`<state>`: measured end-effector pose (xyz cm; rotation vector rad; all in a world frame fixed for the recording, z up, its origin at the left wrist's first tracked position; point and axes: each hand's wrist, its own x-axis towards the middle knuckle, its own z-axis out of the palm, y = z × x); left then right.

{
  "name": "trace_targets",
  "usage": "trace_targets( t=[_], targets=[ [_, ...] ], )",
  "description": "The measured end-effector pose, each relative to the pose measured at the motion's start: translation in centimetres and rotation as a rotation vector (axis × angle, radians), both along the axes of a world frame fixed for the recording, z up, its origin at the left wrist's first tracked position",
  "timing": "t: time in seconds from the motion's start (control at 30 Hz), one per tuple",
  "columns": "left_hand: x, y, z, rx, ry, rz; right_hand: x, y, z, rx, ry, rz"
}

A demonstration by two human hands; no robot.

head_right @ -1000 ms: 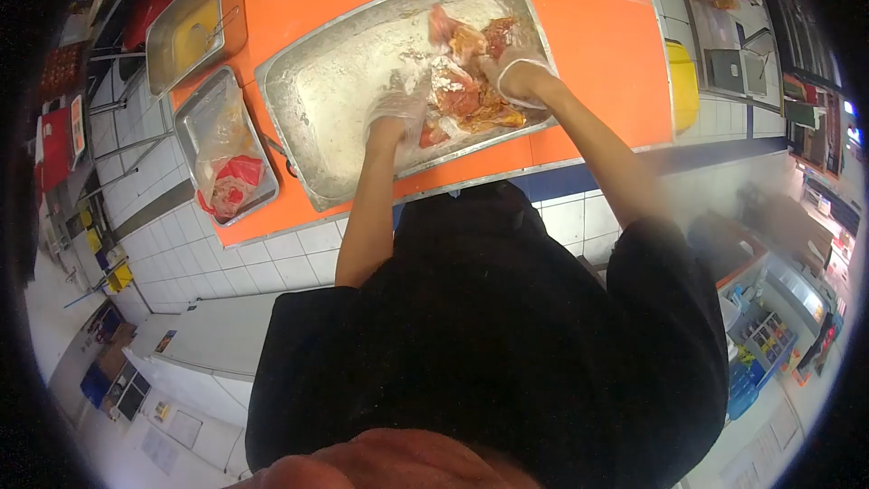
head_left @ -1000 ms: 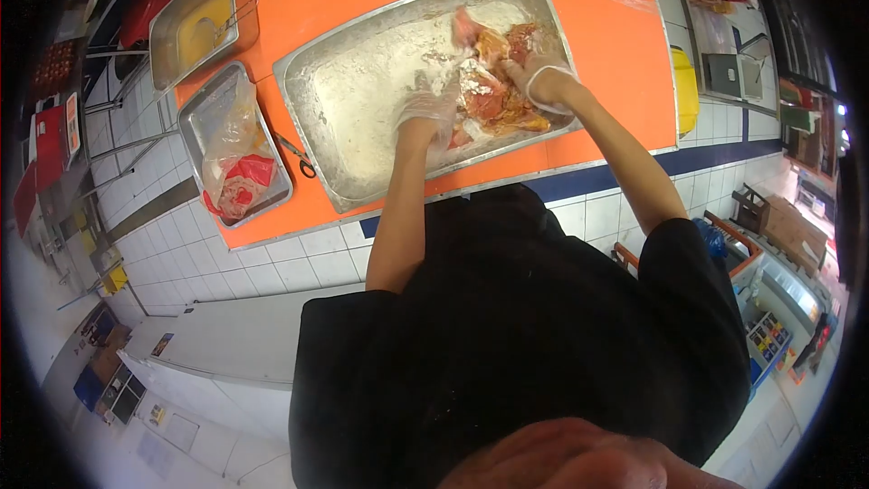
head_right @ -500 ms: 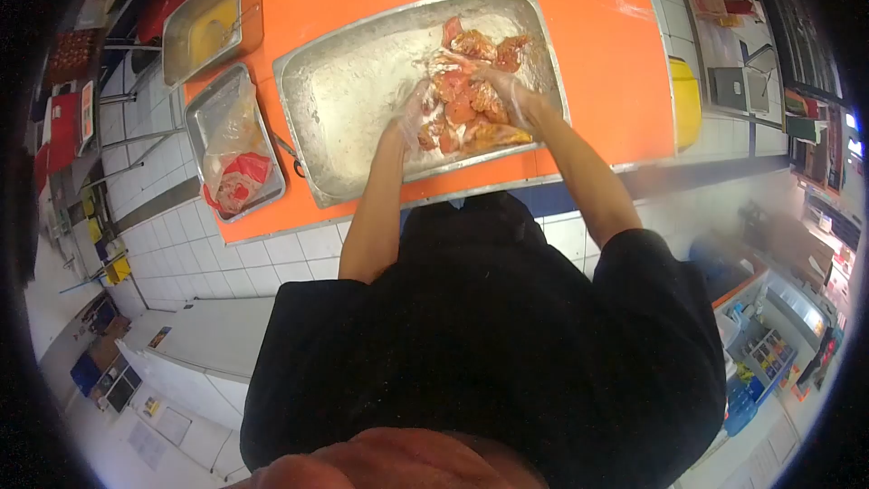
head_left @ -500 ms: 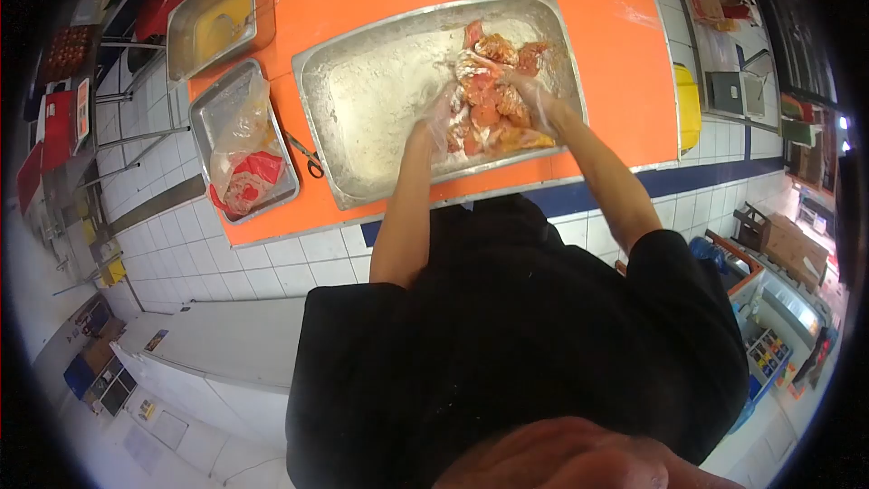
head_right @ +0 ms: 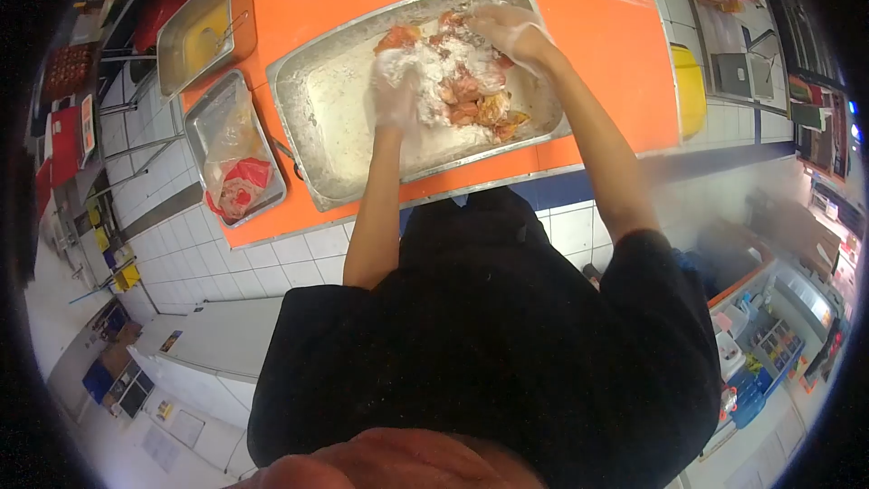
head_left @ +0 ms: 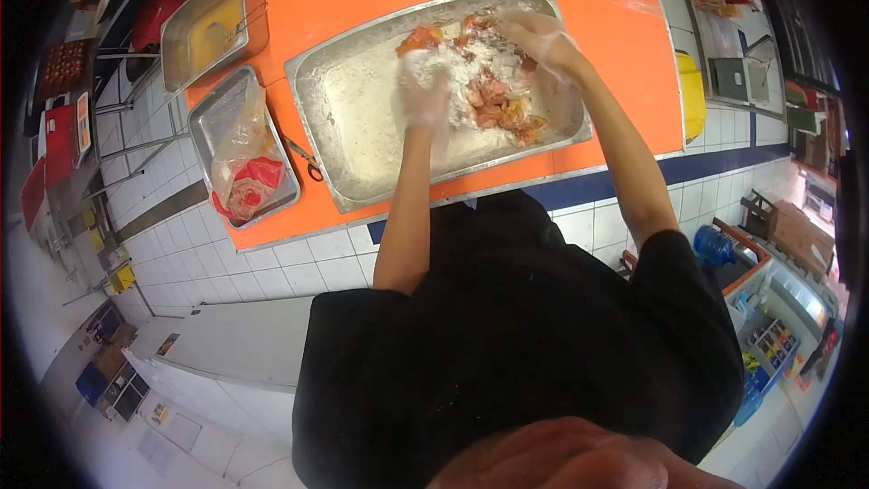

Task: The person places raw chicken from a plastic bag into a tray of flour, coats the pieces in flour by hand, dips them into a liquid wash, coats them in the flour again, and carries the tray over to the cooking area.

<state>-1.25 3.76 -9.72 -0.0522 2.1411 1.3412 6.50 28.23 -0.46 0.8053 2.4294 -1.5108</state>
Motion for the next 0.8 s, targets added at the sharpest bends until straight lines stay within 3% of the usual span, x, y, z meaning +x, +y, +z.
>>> trace_targets(
  t=[0.03, 0.07, 0.13, 0.17, 0.27, 0.4, 0.43, 0.53, 0.6, 0.67, 0.7, 0.8],
  targets=[
    [-0.4, 1.3, 5.3, -0.145, -0.064, 0.09, -1.5, 1.2, -5.0, 0.116, -0.017, 0.006],
    [-1.3, 1.4, 4.1, -0.137, -0.056, 0.062, -2.6, 1.7, -7.8, 0.232, -0.03, 0.013],
    [-4.6, 2.2, -0.5, -0.123, -0.039, 0.008, -4.8, -0.3, -6.1, 0.096, -0.242, 0.021],
    [-4.7, 2.8, -2.1, -0.057, -0.068, 0.025, -5.9, -1.3, -5.5, 0.027, -0.352, 0.026],
    [-5.5, 5.0, -6.5, 0.174, -0.169, 0.084, -7.7, -2.9, -6.1, -0.152, -0.325, 0.056],
    [-6.3, 3.7, -6.2, 0.689, -0.396, 0.007, -6.6, -4.4, -6.7, -0.54, -0.103, -0.11],
    [-6.3, 2.3, -4.6, 0.725, -0.422, -0.03, -6.2, -4.8, -5.0, -0.471, -0.136, -0.084],
    [-5.7, -0.7, -2.4, 0.704, -0.495, -0.183, -3.6, -3.9, 0.1, -0.277, -0.249, -0.007],
    [-1.2, 0.1, 1.0, 0.204, -0.1, -0.035, -0.5, -3.1, -1.2, -0.005, -0.129, 0.296],
    [-0.6, -0.8, -1.4, 0.028, -0.043, -0.135, 2.8, -3.9, -2.4, 0.427, 0.098, 0.39],
    [0.0, -1.4, -1.2, -0.043, 0.003, -0.19, 4.7, -4.3, -5.1, 0.669, 0.292, 0.152],
    [-0.3, -2.5, -0.4, -0.139, 0.003, -0.336, 6.8, -5.1, -1.7, 0.474, -0.375, -0.08]
  ],
)
